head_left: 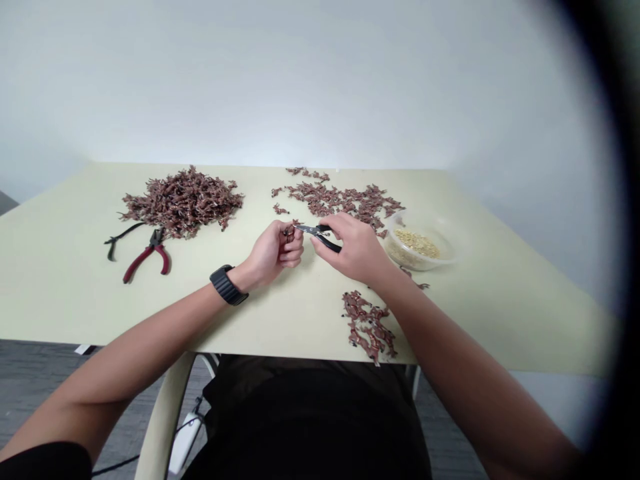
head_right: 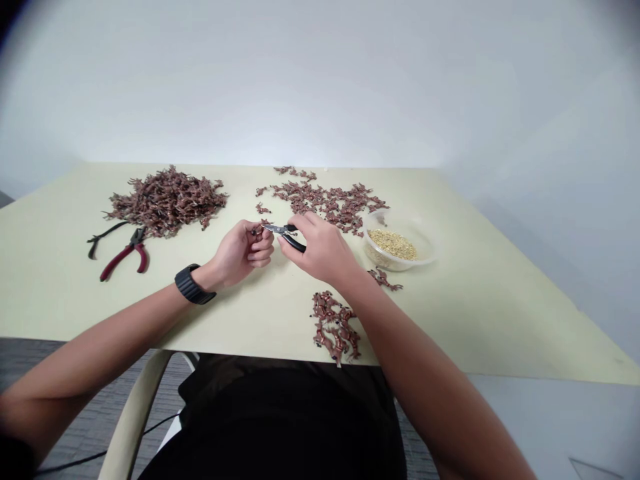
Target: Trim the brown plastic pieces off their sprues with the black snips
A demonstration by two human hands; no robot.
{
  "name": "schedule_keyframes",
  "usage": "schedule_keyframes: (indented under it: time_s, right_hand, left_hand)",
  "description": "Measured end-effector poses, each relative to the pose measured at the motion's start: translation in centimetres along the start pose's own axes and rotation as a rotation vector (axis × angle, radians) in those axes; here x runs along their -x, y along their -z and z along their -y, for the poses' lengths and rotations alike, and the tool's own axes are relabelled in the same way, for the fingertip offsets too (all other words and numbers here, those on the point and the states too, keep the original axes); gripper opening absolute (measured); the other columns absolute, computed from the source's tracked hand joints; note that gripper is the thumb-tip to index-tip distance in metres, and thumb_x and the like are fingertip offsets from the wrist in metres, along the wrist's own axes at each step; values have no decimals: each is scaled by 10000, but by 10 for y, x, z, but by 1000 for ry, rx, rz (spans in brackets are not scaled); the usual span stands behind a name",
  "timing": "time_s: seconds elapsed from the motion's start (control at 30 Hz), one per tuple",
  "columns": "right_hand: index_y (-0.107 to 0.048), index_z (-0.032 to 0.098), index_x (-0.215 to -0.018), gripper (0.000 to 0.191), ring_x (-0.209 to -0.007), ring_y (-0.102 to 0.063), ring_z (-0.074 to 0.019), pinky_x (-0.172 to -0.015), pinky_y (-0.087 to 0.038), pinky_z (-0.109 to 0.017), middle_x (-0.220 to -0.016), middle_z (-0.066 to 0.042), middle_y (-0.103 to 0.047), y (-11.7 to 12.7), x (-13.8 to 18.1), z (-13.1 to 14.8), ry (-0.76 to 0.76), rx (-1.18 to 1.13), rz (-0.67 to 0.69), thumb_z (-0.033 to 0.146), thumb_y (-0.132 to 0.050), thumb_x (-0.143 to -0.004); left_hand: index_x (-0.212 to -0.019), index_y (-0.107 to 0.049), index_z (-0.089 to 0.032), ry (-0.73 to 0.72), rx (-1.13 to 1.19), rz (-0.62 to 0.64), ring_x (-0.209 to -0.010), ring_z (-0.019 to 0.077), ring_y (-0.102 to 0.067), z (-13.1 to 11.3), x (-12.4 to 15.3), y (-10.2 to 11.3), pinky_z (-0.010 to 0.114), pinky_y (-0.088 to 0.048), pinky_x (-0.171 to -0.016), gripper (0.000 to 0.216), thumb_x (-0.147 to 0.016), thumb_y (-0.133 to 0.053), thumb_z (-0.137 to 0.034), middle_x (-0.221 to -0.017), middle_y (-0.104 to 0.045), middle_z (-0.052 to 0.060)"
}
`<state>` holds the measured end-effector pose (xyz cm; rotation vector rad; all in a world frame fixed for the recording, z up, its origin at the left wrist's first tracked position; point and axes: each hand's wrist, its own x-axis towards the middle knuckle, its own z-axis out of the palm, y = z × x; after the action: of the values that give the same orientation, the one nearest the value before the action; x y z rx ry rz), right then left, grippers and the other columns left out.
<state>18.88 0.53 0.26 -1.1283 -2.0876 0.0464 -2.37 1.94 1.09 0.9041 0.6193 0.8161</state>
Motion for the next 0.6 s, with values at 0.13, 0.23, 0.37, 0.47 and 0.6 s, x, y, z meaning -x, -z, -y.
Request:
schedule_keyframes:
  time_s: [0.13,0.23,0.37,0.47,0.6]
  right_hand:
    - [-679,202,-1127,266,-825,-612,-221,-786,-476,-353,-1008,-91,-694,0,-1,1,6,1,4,424,-603,-1001]
    - [-682,194,-1115,264,-827,-610,-219,-787,-464,-352,-1009,-95,-698,3,-2,6,-14,-32,-9,418,-605,-997]
    - [-689,206,-1006,243,-741,-557,-194,-710,-411,-340,-845,-42,-657,8,-4,13,-121,-122,20,437,-612,-991]
    - [-680,216,-945,286,-693,-512,-174,-663,-376,-328,-771,-9,-603,11,-6,15,-254,-289,112,483,-597,-1000]
    - [-655,216,-885,337,-693,-481,-160,-662,-382,-320,-763,5,-552,9,-8,18,-316,-500,241,511,-563,-1019]
  left_hand:
    - [-764,-449,-196,-18,-45,4,-478,89,-179,2,-1,2,219,-229,-455,281,-1000,-407,-343,-654,-180,-67]
    - [-802,-462,-193,-99,-170,27,-501,86,-220,4,-3,4,226,-247,-486,359,-1051,-404,-445,-677,-273,-54]
    - [-959,-500,-204,-343,-478,83,-570,102,-357,1,-4,11,245,-316,-539,399,-1084,-412,-573,-810,-461,-8]
    - [-1042,-518,-207,-585,-852,42,-662,136,-440,-7,-4,21,287,-400,-650,366,-1106,-390,-544,-843,-503,12]
    - [-1075,-574,-188,-844,-1267,-8,-861,192,-525,-17,-4,33,358,-432,-833,351,-1116,-390,-485,-1016,-592,100]
